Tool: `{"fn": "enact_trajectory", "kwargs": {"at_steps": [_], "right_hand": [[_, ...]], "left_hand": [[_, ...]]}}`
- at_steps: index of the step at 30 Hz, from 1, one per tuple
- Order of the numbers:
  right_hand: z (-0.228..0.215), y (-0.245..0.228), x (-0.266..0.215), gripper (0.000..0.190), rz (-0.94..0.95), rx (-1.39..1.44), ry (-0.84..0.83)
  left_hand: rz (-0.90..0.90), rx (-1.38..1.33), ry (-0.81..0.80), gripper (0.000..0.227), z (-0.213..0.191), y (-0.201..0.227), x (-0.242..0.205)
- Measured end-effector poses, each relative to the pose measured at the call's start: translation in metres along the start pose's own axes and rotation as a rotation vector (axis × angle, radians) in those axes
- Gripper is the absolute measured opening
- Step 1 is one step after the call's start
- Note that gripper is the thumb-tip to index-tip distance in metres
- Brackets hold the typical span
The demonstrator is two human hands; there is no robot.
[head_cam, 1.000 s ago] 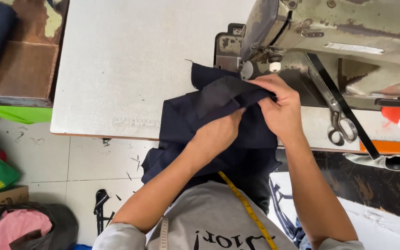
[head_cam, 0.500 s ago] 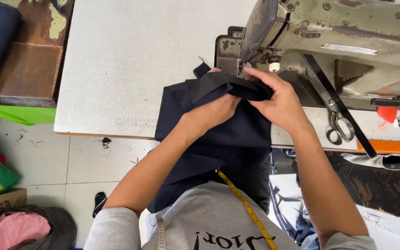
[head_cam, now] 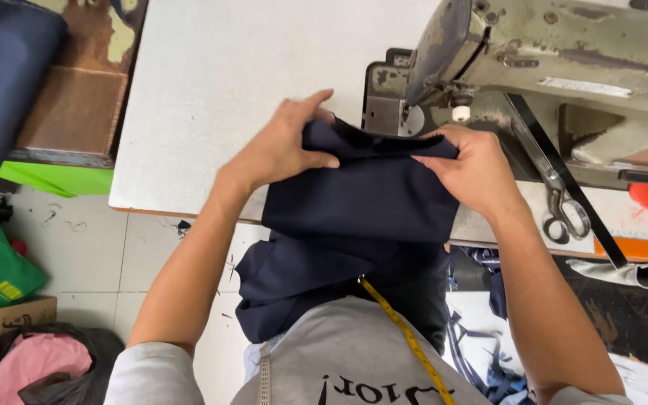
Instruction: Trimming excess fabric scraps from a garment piece using tailor scissors at a sewing workstation.
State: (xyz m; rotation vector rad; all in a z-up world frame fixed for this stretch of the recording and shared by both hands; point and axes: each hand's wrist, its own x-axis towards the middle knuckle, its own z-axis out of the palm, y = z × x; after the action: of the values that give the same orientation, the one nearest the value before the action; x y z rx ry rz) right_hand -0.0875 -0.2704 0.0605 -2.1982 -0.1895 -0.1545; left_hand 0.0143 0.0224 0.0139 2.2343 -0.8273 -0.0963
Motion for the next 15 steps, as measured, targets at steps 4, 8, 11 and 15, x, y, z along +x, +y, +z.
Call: {"fn": "enact_trajectory", "kwargs": {"at_steps": [4,8,11,15], "right_hand": [[-0.002,0.012,-0.006,0.012,0.078,-0.059,0.046],[-0.004,0.013,-0.009,0.009,0.029,-0.177,0.115],[0.000,0.002,-0.024,0.017,-0.041,-0.358,0.084],[0.000,-0.053,-0.075,0.017,0.306,-0.113,-0.120]], "left_hand": [[0.067,-0.075,-0.029,0.043,0.014,0.000,0.009],[-0.036,-0.125,0.003,0.010,0.008,0.019,-0.005],[-0.186,-0.132,-0.171,0.018,-0.013,0.059,-0.041],[-0.269,-0.169,-0.378,0.022,-0.055,0.095,-0.101]]}}
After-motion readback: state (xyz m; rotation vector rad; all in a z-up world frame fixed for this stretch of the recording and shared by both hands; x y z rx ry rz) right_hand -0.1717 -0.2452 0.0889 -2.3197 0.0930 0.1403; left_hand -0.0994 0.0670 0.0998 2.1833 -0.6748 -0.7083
